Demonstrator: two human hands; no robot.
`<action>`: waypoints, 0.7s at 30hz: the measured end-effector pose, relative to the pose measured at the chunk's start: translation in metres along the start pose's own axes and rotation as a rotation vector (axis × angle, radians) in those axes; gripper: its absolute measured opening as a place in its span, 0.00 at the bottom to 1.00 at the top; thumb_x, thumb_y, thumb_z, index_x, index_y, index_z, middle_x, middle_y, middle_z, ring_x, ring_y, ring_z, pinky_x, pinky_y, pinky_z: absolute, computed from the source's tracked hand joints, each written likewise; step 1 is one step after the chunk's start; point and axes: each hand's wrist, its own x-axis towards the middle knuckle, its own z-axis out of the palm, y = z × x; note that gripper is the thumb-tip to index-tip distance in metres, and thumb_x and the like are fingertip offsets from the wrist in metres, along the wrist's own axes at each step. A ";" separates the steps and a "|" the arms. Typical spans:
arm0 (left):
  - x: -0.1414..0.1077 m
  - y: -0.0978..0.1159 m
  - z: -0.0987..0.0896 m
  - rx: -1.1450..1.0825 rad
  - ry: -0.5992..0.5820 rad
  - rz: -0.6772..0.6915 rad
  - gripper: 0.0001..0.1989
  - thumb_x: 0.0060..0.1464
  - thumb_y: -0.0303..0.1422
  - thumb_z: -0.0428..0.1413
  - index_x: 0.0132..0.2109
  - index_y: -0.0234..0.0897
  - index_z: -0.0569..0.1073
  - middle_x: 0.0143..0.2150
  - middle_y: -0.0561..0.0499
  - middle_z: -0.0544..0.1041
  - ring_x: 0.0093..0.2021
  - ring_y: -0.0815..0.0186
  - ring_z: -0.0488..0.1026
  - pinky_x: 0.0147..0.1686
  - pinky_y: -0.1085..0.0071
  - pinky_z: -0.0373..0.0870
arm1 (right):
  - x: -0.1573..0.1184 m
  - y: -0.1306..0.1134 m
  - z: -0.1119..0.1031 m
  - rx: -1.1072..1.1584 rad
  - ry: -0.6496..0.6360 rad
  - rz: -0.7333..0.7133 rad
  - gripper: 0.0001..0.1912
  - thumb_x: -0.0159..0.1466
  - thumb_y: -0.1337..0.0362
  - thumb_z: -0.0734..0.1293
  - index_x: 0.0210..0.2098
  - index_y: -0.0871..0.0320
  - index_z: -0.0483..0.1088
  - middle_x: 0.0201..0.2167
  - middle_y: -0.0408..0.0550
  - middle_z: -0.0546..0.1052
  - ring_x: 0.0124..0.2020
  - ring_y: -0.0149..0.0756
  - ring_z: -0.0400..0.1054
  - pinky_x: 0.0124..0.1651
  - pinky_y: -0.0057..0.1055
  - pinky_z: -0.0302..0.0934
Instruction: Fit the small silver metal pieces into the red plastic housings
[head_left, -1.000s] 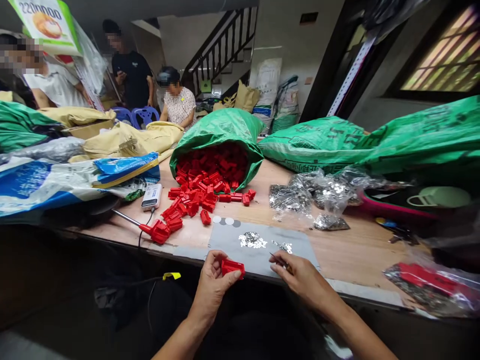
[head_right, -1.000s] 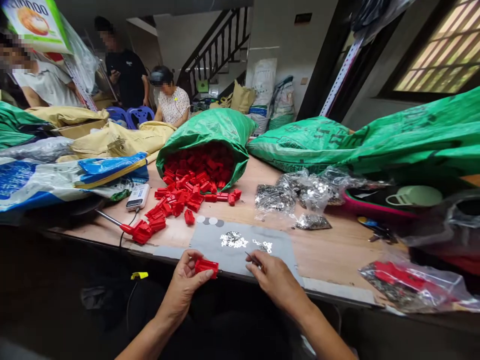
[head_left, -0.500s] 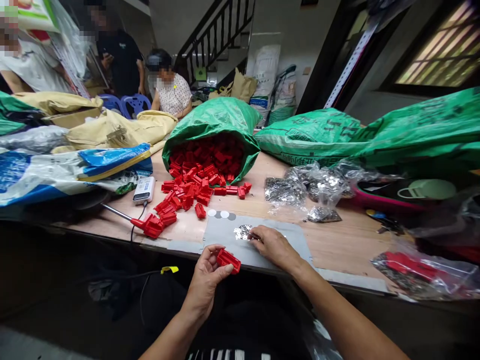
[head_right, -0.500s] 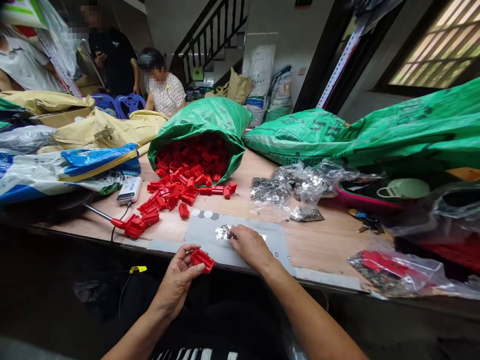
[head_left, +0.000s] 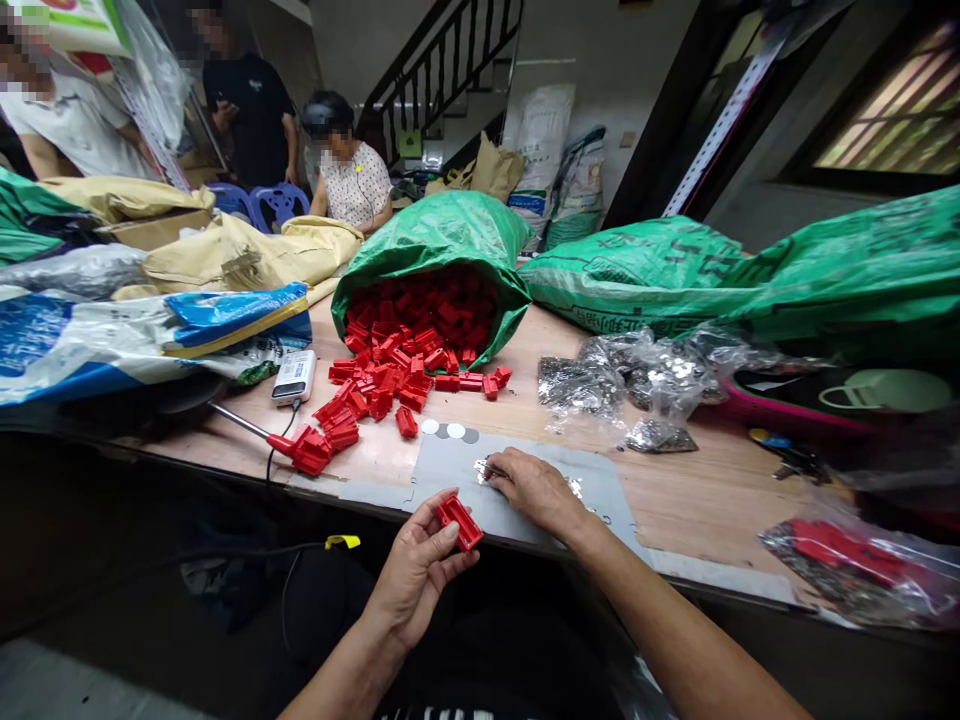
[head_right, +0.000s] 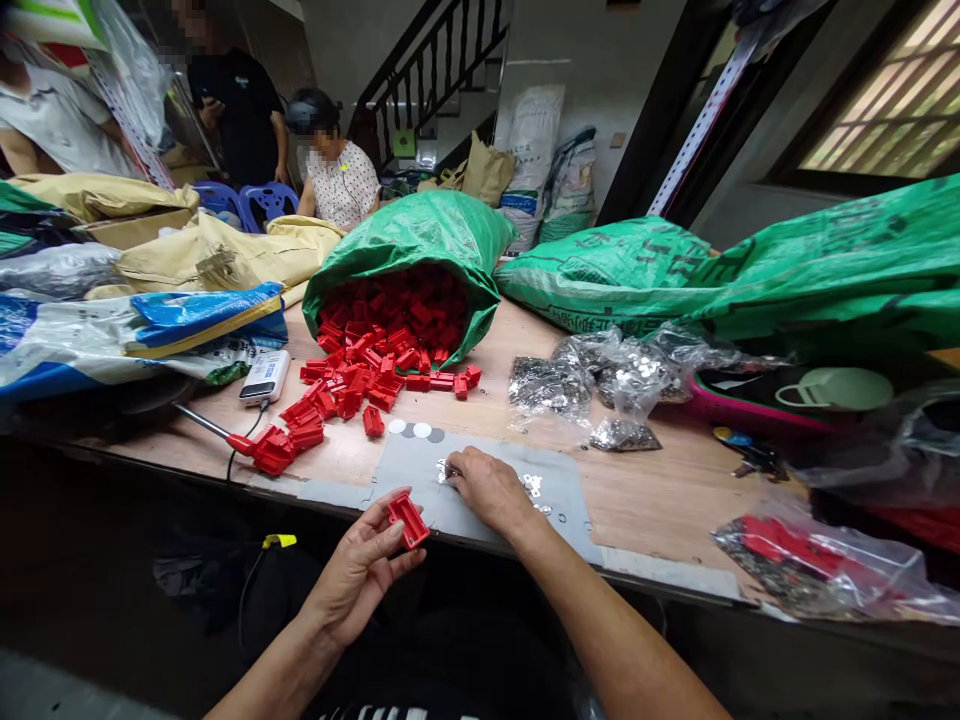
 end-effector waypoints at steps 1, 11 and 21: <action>0.000 0.001 0.001 -0.008 -0.005 -0.003 0.21 0.48 0.28 0.63 0.51 0.39 0.72 0.44 0.48 0.74 0.39 0.67 0.73 0.39 0.66 0.73 | 0.000 0.000 0.000 0.000 -0.001 0.000 0.08 0.63 0.67 0.62 0.38 0.53 0.72 0.38 0.45 0.75 0.40 0.35 0.70 0.41 0.27 0.58; -0.001 0.011 0.006 -0.106 -0.049 -0.065 0.22 0.53 0.28 0.59 0.55 0.38 0.66 0.53 0.40 0.74 0.39 0.65 0.76 0.40 0.66 0.73 | 0.002 0.002 0.004 -0.009 0.039 -0.009 0.05 0.63 0.68 0.61 0.35 0.55 0.69 0.36 0.45 0.72 0.36 0.34 0.68 0.39 0.28 0.57; -0.001 0.005 0.004 -0.167 -0.045 -0.139 0.25 0.52 0.30 0.60 0.56 0.39 0.63 0.52 0.39 0.74 0.38 0.64 0.78 0.37 0.71 0.72 | -0.001 0.010 0.015 -0.018 0.115 0.025 0.05 0.66 0.66 0.57 0.38 0.55 0.64 0.36 0.47 0.74 0.36 0.37 0.69 0.38 0.30 0.58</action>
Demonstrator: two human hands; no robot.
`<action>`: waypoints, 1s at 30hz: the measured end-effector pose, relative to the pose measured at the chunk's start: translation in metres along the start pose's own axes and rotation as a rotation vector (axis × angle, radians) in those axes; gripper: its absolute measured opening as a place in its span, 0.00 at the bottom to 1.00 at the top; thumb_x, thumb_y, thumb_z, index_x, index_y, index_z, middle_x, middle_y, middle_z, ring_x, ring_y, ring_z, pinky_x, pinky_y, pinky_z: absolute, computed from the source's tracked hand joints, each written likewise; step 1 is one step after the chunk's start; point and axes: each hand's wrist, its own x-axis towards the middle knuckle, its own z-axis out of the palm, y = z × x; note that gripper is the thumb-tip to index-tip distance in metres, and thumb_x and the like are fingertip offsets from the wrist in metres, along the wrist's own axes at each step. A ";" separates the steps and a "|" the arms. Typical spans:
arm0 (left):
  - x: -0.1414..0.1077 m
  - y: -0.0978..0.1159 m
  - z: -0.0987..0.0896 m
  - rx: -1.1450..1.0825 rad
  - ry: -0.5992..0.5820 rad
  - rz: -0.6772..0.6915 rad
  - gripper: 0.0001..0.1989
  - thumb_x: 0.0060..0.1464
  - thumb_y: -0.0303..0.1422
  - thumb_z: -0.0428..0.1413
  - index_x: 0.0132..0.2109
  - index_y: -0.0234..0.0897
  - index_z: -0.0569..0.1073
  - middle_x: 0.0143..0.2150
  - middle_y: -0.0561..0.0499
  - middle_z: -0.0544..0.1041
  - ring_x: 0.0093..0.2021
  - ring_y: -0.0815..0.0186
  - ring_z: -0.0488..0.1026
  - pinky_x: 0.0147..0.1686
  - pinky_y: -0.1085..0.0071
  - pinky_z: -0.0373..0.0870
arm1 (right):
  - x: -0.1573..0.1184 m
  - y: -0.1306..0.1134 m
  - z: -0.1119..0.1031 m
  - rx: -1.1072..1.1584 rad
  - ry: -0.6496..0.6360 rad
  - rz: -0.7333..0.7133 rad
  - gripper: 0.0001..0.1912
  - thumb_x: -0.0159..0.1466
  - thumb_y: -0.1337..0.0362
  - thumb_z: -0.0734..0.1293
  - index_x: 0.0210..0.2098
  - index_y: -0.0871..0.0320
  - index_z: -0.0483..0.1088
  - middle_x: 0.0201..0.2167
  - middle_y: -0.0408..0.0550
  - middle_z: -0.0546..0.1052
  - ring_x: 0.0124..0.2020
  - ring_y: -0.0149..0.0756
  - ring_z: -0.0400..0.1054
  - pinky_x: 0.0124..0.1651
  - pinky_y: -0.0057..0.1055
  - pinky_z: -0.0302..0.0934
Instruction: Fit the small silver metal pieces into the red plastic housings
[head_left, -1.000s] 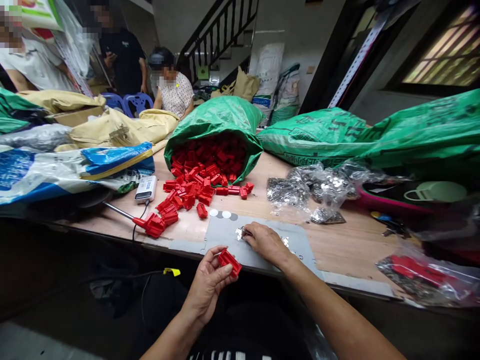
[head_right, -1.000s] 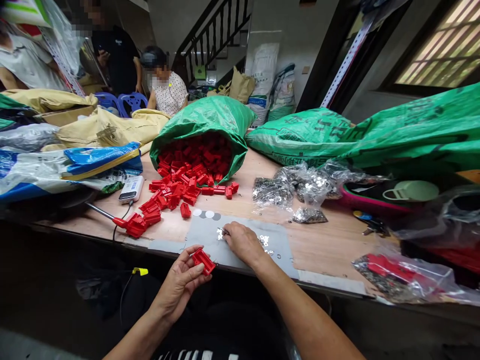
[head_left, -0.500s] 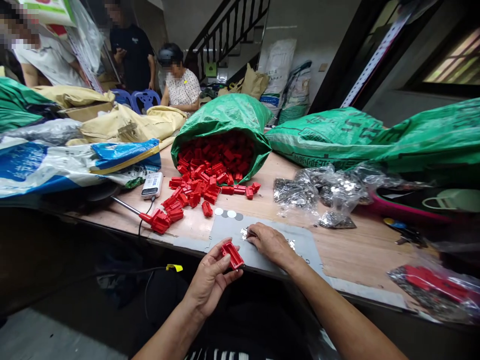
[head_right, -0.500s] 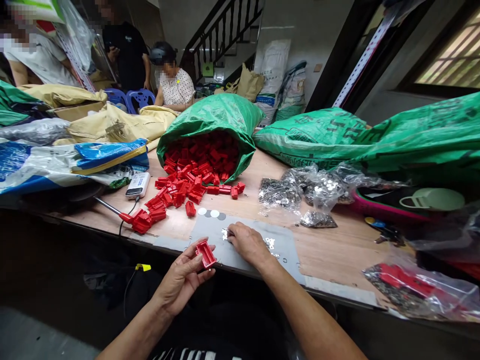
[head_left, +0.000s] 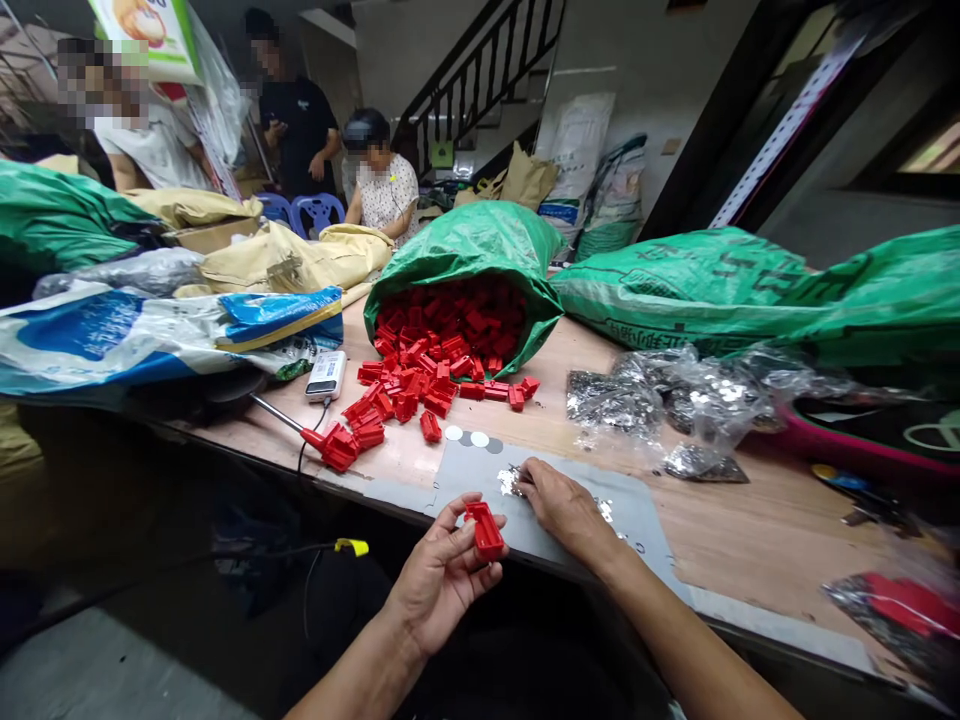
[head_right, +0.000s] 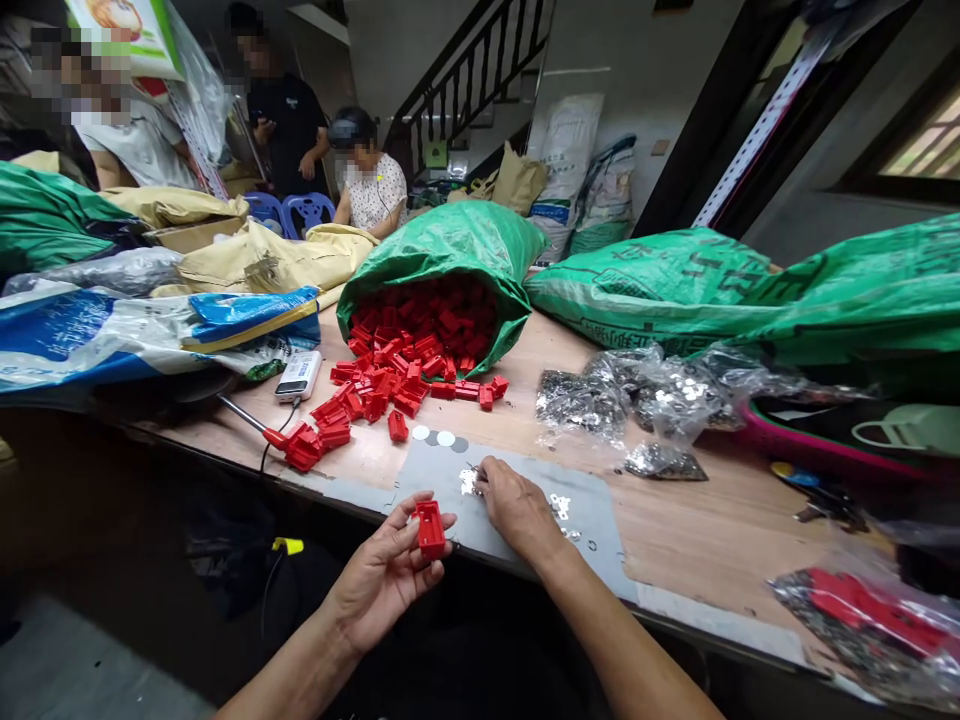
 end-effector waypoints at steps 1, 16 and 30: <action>0.001 -0.001 -0.001 -0.006 -0.004 0.000 0.25 0.52 0.30 0.60 0.56 0.39 0.64 0.51 0.39 0.74 0.37 0.64 0.78 0.36 0.71 0.72 | 0.000 0.001 0.000 0.013 0.008 0.009 0.05 0.66 0.66 0.57 0.38 0.55 0.63 0.35 0.46 0.74 0.36 0.37 0.69 0.38 0.31 0.58; 0.009 -0.012 0.007 0.098 0.013 0.122 0.26 0.41 0.27 0.66 0.49 0.33 0.72 0.35 0.48 0.74 0.29 0.69 0.74 0.27 0.78 0.66 | -0.001 0.023 -0.003 0.192 0.081 -0.015 0.09 0.63 0.63 0.56 0.35 0.54 0.67 0.35 0.48 0.77 0.37 0.40 0.72 0.40 0.36 0.63; -0.008 -0.013 0.001 0.171 0.001 0.031 0.17 0.52 0.32 0.59 0.49 0.30 0.74 0.40 0.45 0.79 0.40 0.61 0.77 0.51 0.63 0.69 | -0.025 0.038 -0.038 0.156 0.259 0.092 0.08 0.62 0.66 0.61 0.39 0.57 0.70 0.39 0.48 0.78 0.40 0.38 0.71 0.44 0.31 0.62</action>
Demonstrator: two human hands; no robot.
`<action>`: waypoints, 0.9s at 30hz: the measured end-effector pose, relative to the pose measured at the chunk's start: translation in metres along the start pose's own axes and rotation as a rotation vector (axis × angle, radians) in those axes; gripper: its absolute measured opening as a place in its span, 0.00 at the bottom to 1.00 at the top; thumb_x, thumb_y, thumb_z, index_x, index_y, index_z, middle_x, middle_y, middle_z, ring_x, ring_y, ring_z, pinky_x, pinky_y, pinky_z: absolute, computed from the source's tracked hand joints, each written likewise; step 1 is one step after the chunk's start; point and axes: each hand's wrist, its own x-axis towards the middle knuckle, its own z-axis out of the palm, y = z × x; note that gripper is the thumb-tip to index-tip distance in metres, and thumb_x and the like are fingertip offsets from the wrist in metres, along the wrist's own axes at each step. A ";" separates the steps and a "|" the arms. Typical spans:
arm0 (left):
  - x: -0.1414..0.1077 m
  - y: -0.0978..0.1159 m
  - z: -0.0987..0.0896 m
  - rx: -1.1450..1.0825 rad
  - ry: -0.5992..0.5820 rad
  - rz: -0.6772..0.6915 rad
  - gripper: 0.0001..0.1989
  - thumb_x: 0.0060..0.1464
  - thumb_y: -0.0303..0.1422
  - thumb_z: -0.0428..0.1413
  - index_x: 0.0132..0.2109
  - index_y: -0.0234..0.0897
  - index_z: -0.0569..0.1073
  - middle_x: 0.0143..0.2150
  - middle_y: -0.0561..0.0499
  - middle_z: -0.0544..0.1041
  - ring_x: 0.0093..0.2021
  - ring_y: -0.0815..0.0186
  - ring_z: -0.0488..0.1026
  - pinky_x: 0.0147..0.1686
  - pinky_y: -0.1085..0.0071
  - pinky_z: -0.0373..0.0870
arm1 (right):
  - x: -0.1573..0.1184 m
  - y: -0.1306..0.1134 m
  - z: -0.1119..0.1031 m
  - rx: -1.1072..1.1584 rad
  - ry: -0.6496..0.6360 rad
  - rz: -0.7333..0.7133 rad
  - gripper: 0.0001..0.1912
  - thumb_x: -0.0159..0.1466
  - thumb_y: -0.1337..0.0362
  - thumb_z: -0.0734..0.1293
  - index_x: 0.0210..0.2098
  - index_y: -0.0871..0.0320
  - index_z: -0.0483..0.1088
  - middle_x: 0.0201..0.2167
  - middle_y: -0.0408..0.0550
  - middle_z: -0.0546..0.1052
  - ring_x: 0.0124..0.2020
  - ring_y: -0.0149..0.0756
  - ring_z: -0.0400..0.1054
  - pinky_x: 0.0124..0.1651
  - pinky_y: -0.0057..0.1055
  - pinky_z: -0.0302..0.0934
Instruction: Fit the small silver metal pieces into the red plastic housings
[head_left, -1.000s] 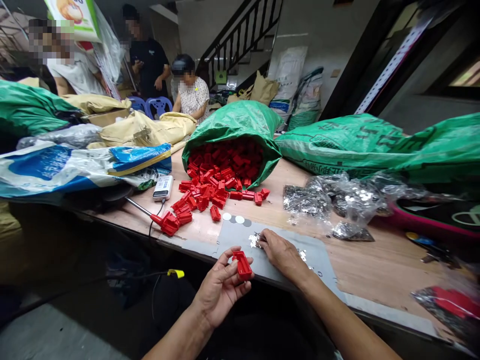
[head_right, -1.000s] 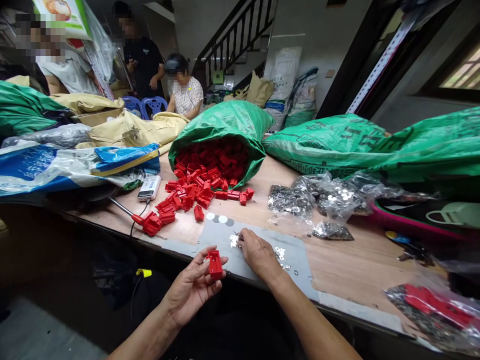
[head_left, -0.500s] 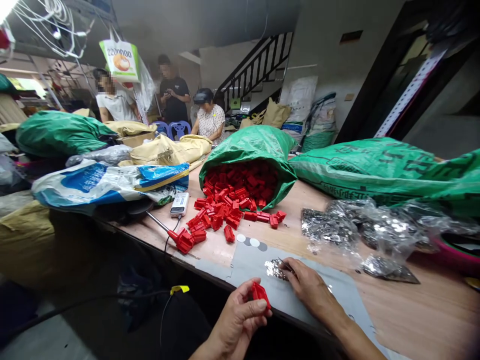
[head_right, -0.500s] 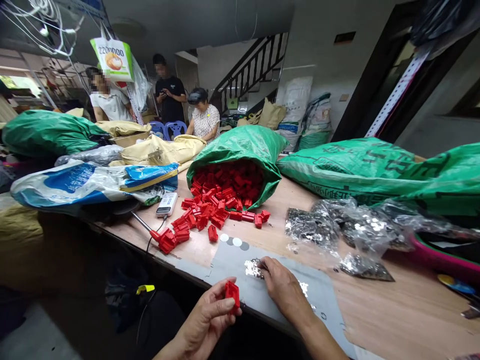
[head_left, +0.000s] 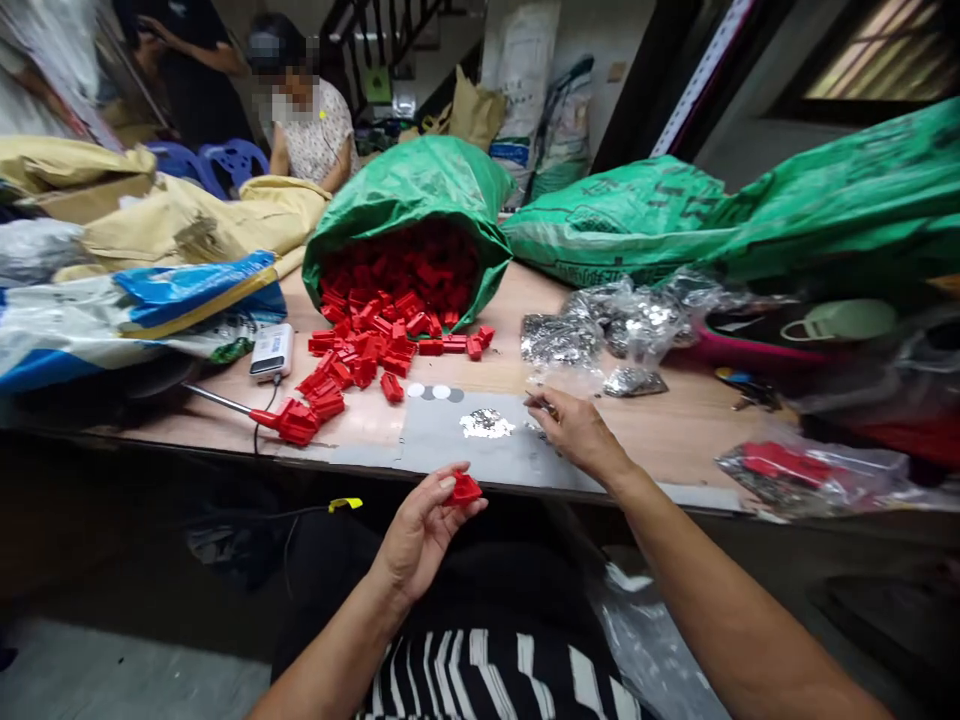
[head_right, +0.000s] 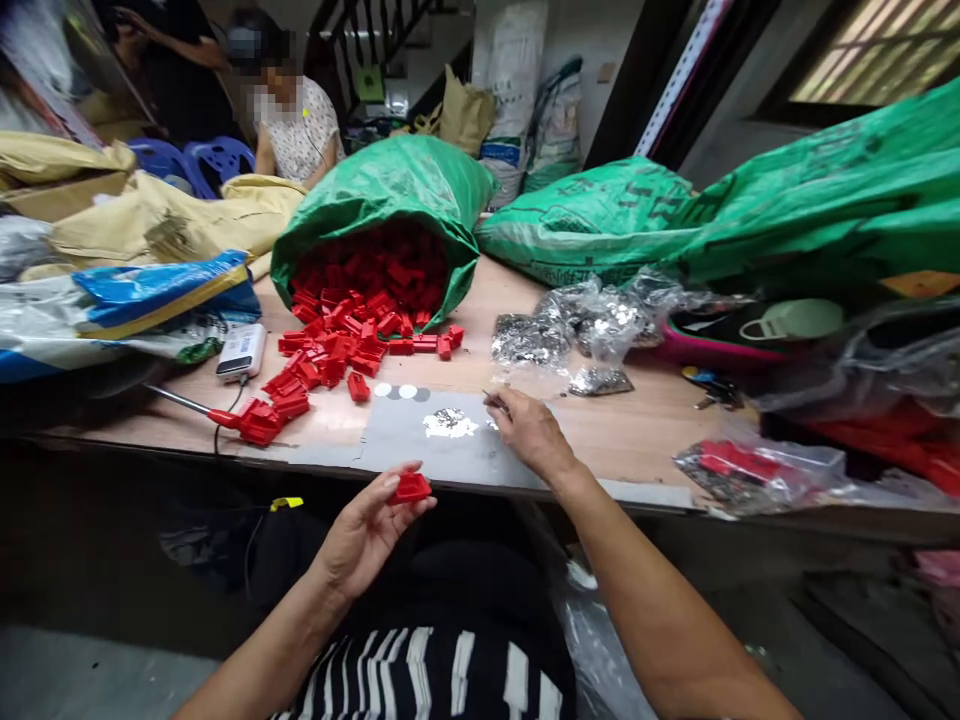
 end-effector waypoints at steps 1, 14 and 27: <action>-0.001 0.000 0.000 0.011 0.001 -0.011 0.19 0.53 0.34 0.58 0.51 0.31 0.73 0.40 0.44 0.79 0.41 0.60 0.77 0.50 0.62 0.69 | -0.003 0.006 -0.006 -0.013 0.010 0.026 0.07 0.62 0.66 0.62 0.38 0.57 0.71 0.38 0.48 0.78 0.39 0.38 0.71 0.43 0.31 0.62; -0.004 -0.009 0.004 0.165 -0.026 -0.051 0.18 0.54 0.37 0.59 0.49 0.31 0.71 0.38 0.44 0.80 0.39 0.61 0.79 0.44 0.67 0.73 | -0.013 0.015 -0.002 -0.149 -0.167 0.037 0.08 0.63 0.66 0.63 0.40 0.57 0.73 0.40 0.49 0.77 0.40 0.37 0.70 0.43 0.29 0.59; 0.009 0.001 0.007 0.243 0.008 0.128 0.20 0.49 0.35 0.63 0.47 0.37 0.66 0.38 0.49 0.79 0.36 0.62 0.79 0.36 0.70 0.76 | 0.013 0.019 0.004 -0.150 -0.188 -0.010 0.05 0.62 0.67 0.63 0.34 0.56 0.72 0.37 0.48 0.76 0.38 0.37 0.69 0.42 0.29 0.59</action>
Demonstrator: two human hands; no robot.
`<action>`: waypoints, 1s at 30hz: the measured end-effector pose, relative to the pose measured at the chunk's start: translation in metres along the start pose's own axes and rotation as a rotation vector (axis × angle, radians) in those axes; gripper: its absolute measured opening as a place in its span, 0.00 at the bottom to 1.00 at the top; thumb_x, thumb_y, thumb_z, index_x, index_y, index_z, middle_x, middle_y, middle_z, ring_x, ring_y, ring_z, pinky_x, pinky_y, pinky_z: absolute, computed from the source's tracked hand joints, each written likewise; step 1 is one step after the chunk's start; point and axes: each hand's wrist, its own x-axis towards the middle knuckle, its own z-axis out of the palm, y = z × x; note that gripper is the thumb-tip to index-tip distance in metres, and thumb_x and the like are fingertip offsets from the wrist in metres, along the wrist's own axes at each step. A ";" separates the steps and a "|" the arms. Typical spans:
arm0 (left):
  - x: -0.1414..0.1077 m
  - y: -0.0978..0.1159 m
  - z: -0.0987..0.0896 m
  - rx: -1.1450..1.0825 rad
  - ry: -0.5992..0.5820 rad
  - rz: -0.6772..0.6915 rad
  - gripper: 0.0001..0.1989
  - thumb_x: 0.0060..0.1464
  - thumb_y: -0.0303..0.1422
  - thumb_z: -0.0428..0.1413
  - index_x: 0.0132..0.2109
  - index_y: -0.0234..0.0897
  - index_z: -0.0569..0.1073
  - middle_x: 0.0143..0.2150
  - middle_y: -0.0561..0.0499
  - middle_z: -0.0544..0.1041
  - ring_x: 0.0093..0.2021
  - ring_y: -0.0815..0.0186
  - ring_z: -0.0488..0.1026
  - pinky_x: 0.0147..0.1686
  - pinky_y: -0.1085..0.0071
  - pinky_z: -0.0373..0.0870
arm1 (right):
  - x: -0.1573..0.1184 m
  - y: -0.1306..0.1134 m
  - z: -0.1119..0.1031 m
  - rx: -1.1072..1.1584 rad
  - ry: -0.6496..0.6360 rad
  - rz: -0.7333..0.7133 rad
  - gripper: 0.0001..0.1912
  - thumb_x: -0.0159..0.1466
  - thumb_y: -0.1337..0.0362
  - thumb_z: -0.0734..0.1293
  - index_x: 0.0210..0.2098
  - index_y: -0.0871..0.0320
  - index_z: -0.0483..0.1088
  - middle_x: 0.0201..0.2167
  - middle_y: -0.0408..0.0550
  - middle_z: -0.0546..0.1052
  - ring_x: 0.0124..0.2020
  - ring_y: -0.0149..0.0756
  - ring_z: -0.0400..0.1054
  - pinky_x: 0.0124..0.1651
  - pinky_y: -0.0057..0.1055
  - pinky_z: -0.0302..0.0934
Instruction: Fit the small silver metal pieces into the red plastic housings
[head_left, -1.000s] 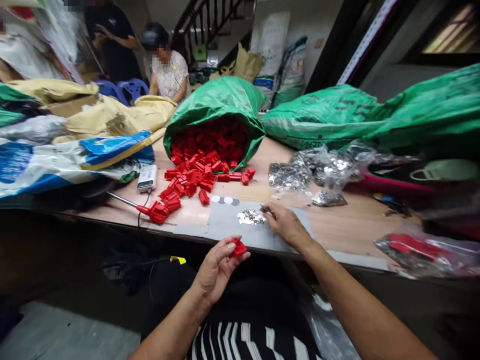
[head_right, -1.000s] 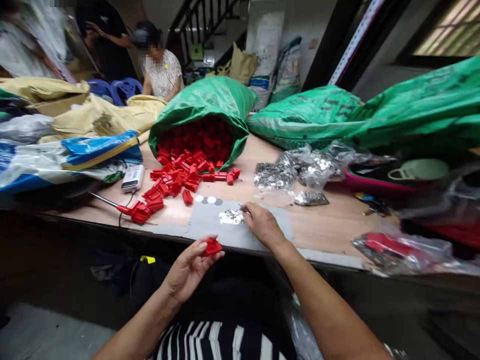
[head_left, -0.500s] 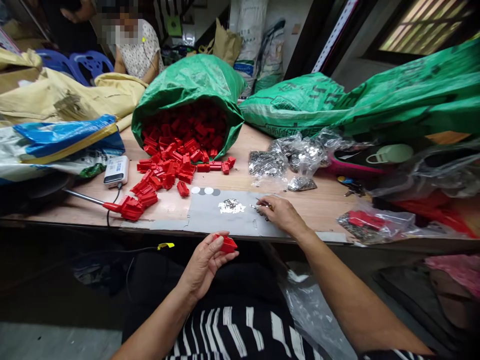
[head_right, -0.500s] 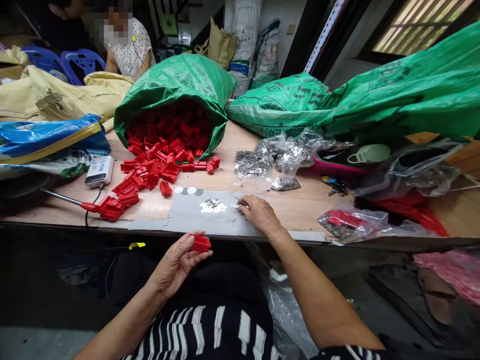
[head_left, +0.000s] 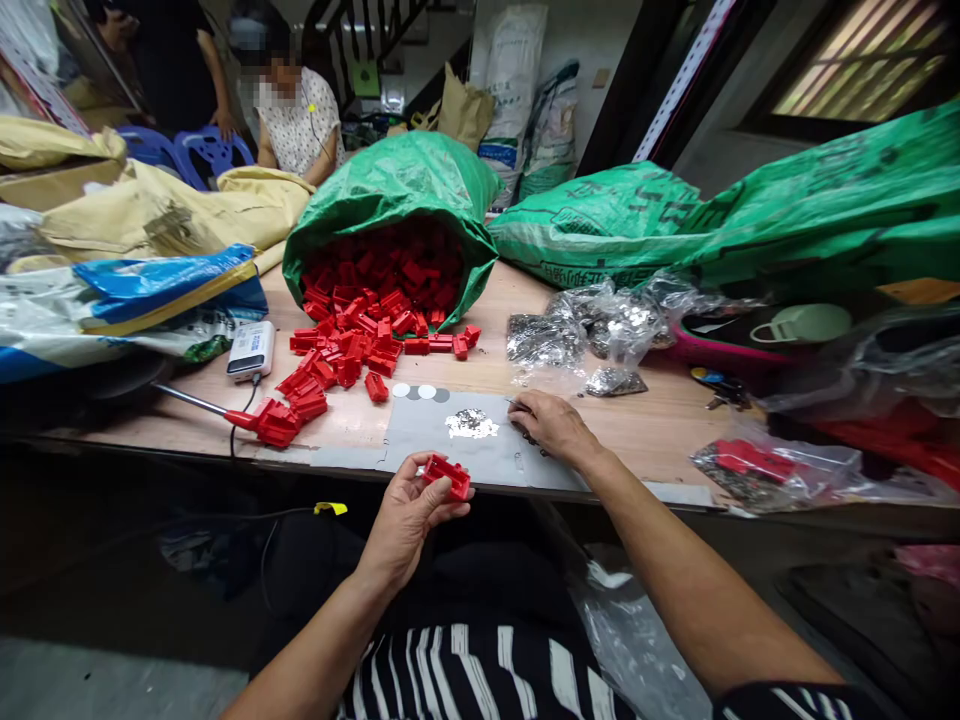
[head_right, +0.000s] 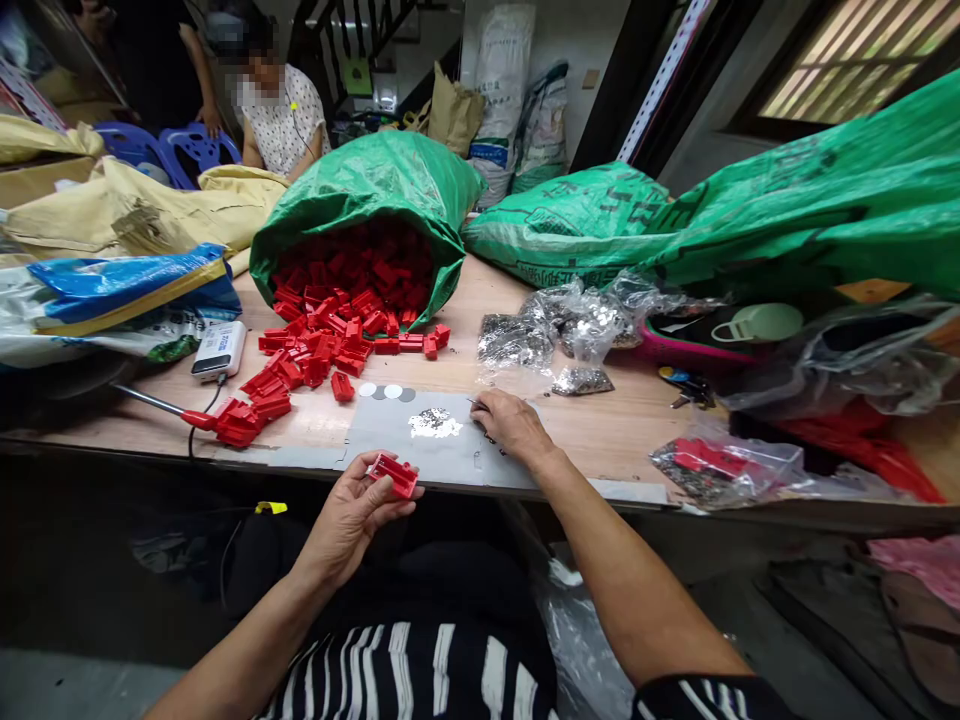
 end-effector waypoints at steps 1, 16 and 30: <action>0.003 -0.001 -0.001 0.022 0.015 0.037 0.19 0.48 0.34 0.64 0.45 0.37 0.66 0.37 0.50 0.80 0.35 0.63 0.79 0.36 0.69 0.76 | 0.000 0.000 -0.001 0.015 0.029 -0.007 0.05 0.62 0.66 0.63 0.34 0.57 0.72 0.37 0.48 0.76 0.38 0.36 0.68 0.43 0.30 0.59; 0.016 0.000 -0.006 0.826 0.187 0.660 0.19 0.53 0.34 0.60 0.52 0.42 0.70 0.48 0.49 0.79 0.44 0.64 0.77 0.46 0.68 0.73 | -0.042 -0.088 -0.006 0.629 0.053 -0.125 0.07 0.65 0.60 0.64 0.37 0.57 0.71 0.23 0.40 0.70 0.23 0.28 0.61 0.27 0.25 0.57; 0.011 -0.006 -0.005 0.957 0.188 0.875 0.18 0.54 0.30 0.59 0.52 0.42 0.71 0.49 0.49 0.79 0.53 0.60 0.74 0.58 0.59 0.66 | -0.046 -0.100 0.008 0.510 0.192 -0.380 0.07 0.67 0.66 0.61 0.36 0.56 0.71 0.31 0.47 0.73 0.33 0.35 0.68 0.37 0.30 0.63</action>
